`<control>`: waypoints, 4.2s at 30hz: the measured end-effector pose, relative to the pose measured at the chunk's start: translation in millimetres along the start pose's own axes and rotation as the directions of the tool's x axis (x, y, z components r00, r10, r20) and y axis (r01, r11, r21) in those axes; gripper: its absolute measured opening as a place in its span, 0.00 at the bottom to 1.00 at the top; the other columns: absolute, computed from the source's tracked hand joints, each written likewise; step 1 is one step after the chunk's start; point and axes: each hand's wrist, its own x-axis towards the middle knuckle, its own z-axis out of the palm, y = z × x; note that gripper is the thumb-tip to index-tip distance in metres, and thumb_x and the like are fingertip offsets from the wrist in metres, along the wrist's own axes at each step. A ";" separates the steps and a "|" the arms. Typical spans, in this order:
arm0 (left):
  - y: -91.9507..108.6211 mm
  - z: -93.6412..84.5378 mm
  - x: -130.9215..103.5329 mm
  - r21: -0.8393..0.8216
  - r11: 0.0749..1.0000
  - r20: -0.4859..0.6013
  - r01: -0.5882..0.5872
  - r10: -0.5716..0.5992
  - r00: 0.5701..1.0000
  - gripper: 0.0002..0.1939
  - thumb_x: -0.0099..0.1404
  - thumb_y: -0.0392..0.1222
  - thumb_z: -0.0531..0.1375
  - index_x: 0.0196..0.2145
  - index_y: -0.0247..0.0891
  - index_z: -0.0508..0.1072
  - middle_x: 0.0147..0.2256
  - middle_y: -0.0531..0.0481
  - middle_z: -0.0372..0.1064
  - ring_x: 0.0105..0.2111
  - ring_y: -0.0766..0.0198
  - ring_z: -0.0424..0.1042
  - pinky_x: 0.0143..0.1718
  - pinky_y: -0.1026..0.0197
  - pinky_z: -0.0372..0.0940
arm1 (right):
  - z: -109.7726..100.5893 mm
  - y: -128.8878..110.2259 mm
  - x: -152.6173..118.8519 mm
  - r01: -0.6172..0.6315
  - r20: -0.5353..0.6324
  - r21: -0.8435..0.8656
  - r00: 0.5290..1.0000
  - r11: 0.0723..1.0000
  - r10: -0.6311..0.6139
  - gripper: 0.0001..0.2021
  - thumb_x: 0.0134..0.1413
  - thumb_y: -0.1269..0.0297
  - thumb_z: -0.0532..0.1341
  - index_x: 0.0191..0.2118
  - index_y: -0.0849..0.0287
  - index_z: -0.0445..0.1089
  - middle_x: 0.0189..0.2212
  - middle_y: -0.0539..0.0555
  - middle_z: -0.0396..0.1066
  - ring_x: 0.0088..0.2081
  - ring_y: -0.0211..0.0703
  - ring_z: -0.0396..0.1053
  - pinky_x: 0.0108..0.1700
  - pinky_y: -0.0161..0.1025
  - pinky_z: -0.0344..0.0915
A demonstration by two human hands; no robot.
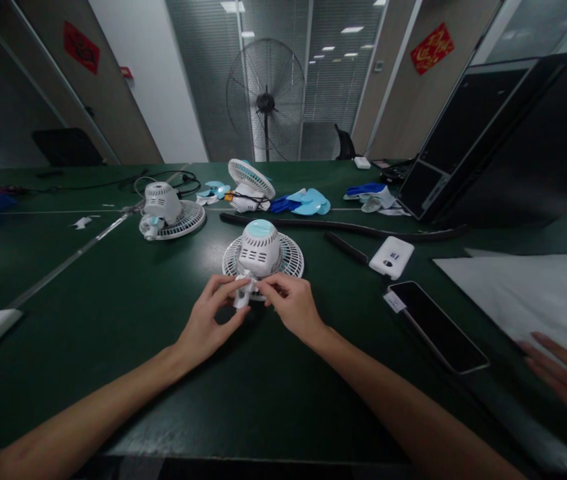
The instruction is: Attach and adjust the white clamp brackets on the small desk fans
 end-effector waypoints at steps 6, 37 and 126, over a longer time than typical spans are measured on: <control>1.9 -1.7 0.6 0.034 0.999 0.010 -0.029 0.028 1.000 0.26 0.71 0.36 0.61 0.64 0.52 0.67 0.55 0.46 0.59 0.39 0.65 0.74 0.48 0.50 0.75 | -5.8 3.8 -3.3 0.123 -0.011 -0.071 0.992 0.990 -0.124 0.13 0.63 0.60 0.67 0.52 0.55 0.75 0.42 0.54 0.77 0.31 0.39 0.75 0.28 0.34 0.72; 2.0 -3.7 0.9 0.092 0.995 0.051 -0.039 0.035 0.998 0.28 0.72 0.35 0.60 0.66 0.53 0.64 0.54 0.45 0.59 0.41 0.62 0.72 0.46 0.49 0.75 | -5.7 -0.3 0.5 -0.069 0.074 0.056 0.995 0.996 0.064 0.13 0.64 0.54 0.65 0.46 0.58 0.76 0.30 0.50 0.75 0.23 0.36 0.69 0.21 0.32 0.65; 5.6 -8.8 3.0 0.093 0.995 0.049 -0.044 0.039 0.998 0.27 0.72 0.35 0.59 0.65 0.51 0.65 0.54 0.45 0.59 0.43 0.61 0.72 0.48 0.50 0.75 | -9.8 0.0 -3.1 0.210 0.087 -0.186 0.977 0.960 -0.197 0.13 0.67 0.59 0.63 0.53 0.53 0.76 0.40 0.55 0.78 0.33 0.42 0.74 0.36 0.41 0.72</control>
